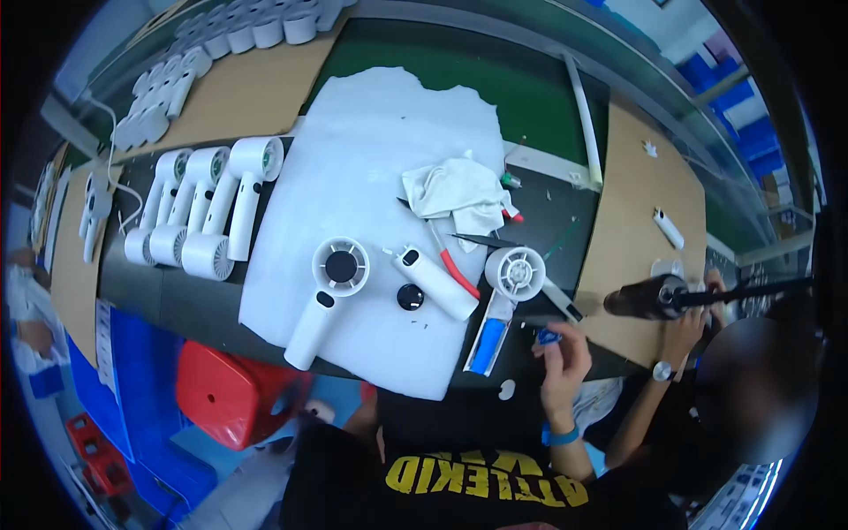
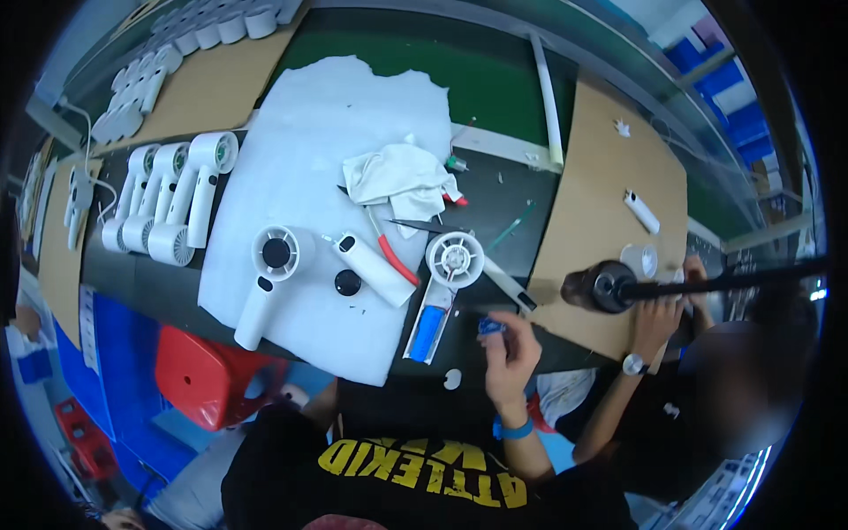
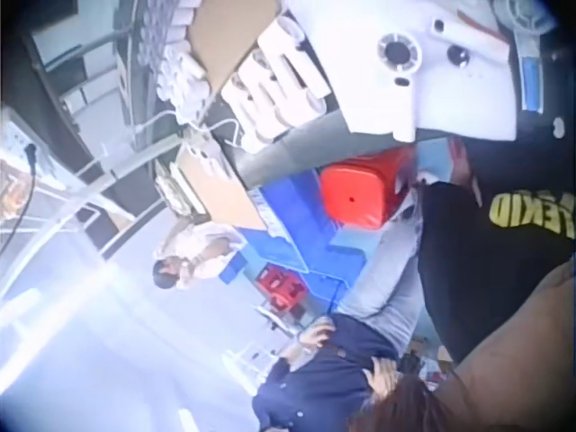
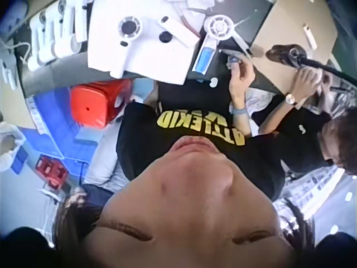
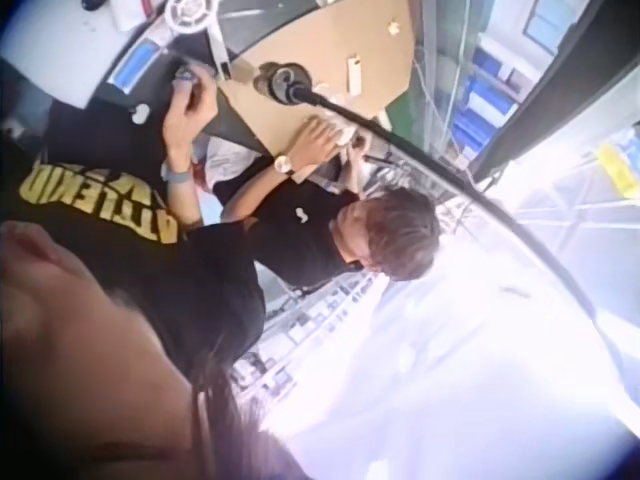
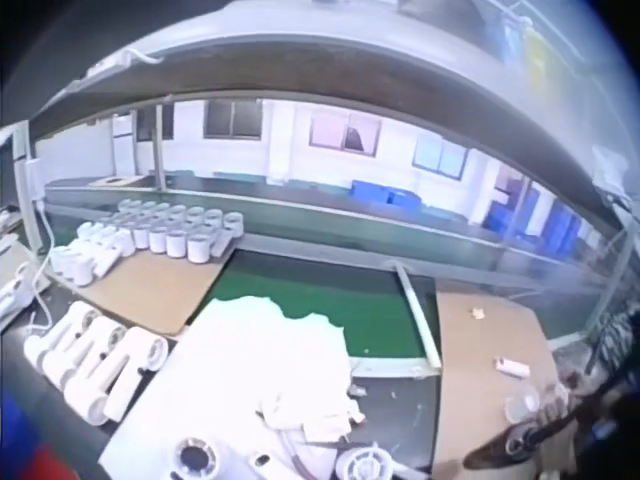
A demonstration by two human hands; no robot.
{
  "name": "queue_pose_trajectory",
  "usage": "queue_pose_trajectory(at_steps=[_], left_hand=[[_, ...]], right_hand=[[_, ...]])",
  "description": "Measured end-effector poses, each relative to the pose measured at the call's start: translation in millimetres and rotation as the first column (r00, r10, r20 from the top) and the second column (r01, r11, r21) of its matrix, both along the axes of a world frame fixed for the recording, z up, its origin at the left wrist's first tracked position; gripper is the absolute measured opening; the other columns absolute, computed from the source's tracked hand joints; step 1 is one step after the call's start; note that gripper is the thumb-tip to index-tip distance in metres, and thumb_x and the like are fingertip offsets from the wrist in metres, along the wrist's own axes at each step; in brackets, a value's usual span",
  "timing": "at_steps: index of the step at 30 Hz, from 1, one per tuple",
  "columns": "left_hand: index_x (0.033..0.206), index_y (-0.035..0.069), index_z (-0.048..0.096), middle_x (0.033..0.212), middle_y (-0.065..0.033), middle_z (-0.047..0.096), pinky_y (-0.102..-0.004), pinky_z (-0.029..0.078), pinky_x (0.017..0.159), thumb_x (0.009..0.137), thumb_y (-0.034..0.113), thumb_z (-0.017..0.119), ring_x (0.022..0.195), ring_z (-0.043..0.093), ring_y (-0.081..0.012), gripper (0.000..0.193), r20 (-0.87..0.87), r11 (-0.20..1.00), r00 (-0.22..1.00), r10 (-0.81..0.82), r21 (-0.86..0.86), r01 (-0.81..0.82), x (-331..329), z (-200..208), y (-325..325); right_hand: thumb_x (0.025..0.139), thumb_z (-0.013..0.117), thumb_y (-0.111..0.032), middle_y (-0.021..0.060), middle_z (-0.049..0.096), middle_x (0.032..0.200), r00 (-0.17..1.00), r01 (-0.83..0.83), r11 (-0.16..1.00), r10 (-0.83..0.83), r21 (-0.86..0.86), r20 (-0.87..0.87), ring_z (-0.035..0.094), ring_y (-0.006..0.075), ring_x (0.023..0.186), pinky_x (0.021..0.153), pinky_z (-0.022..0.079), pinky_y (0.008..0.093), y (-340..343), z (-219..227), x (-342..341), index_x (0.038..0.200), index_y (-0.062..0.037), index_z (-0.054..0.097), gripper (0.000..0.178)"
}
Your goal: Assembling components of handheld rechargeable fans at a manual assembly station.
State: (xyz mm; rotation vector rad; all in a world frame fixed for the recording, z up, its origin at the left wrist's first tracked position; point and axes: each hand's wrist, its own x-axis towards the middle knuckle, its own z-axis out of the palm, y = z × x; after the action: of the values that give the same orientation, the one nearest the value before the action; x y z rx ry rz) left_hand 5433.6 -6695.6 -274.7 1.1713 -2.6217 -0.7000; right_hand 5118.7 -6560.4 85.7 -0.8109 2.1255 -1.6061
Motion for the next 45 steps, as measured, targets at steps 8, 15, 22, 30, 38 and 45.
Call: queue_pose_trajectory(at_steps=[8, 15, 22, 30, 38, 45], left_hand=[[0.104, 0.009, 0.067, 0.095, -0.0152, 0.068, -0.0454, 0.051, 0.075, 0.085, 0.015, 0.053, 0.085, 0.065, -0.0364, 0.024, -0.076, 0.978, 0.975, -0.207, -0.033, 0.205, 26.2, 11.8, -47.1], [0.106, 0.006, 0.065, 0.093, -0.0213, 0.065, -0.0464, 0.05, 0.076, 0.086, 0.02, 0.06, 0.089, 0.062, -0.0406, 0.026, 0.088, 0.918, 0.996, -0.018, 0.397, -0.019, -26.9, 190.9, -18.8], [0.117, -0.001, 0.058, 0.102, -0.011, 0.064, -0.0221, 0.049, 0.068, 0.084, -0.002, 0.064, 0.084, 0.064, -0.0123, 0.034, -0.581, 0.657, 0.81, -0.083, 0.579, 0.483, -113.4, 400.7, 46.8], [0.12, -0.002, 0.055, 0.093, -0.0077, 0.062, -0.0192, 0.048, 0.064, 0.084, -0.004, 0.064, 0.07, 0.061, -0.0091, 0.037, -0.686, 0.719, 0.72, 0.109, 0.554, 0.42, -162.2, 390.8, 33.5], [0.112, -0.003, 0.052, 0.093, -0.0073, 0.063, -0.0209, 0.049, 0.065, 0.087, -0.003, 0.062, 0.073, 0.062, -0.0098, 0.027, -0.618, 0.574, 0.743, 0.259, 0.717, 0.396, -159.8, 393.7, 15.7], [0.109, 0.0, 0.052, 0.097, -0.0076, 0.063, -0.0233, 0.05, 0.076, 0.087, 0.0, 0.063, 0.084, 0.063, -0.0097, 0.025, -0.609, 0.599, 0.697, 0.379, 0.735, 0.317, -159.9, 385.4, -4.3]], right_hand=[[0.09, 0.055, -0.016, 0.0176, 0.065, 0.095, 0.999, -0.04, 0.954, 0.048, -0.298, 0.02, 0.062, 0.0189, 0.081, 0.07, 0.049, 0.0263, 0.6, -1.9, -1.7, 0.12, 0.0053, 0.054, 0.037], [0.094, 0.051, -0.014, 0.0128, 0.066, 0.08, 0.954, -0.207, 0.921, 0.265, -0.33, 0.142, 0.063, 0.0136, 0.063, 0.053, 0.046, 0.0205, 9.4, 8.0, 10.0, 0.111, 0.0037, 0.056, 0.025], [0.096, 0.054, -0.021, 0.005, 0.06, 0.071, 0.888, -0.284, 0.94, 0.333, -0.19, 0.318, 0.054, 0.0073, 0.055, 0.048, 0.04, 0.0173, 19.3, 24.1, 17.5, 0.1, 0.0029, 0.059, 0.025], [0.092, 0.059, -0.007, 0.004, 0.063, 0.082, 0.831, -0.366, 0.9, 0.43, -0.235, 0.352, 0.059, 0.0076, 0.069, 0.061, 0.047, 0.0194, 10.0, 31.9, 15.5, 0.109, 0.0036, 0.06, 0.02], [0.08, 0.067, 0.004, 0.009, 0.064, 0.094, 0.866, -0.455, 0.877, 0.476, -0.153, 0.154, 0.062, 0.0126, 0.078, 0.072, 0.05, 0.0236, -4.9, 30.6, 8.5, 0.118, 0.0044, 0.055, 0.039], [0.078, 0.07, 0.003, 0.0059, 0.062, 0.086, 0.938, -0.238, 0.969, 0.246, 0.063, -0.244, 0.057, 0.0094, 0.07, 0.062, 0.043, 0.0211, -21.2, 24.6, -9.8, 0.101, 0.0011, 0.065, 0.023]])
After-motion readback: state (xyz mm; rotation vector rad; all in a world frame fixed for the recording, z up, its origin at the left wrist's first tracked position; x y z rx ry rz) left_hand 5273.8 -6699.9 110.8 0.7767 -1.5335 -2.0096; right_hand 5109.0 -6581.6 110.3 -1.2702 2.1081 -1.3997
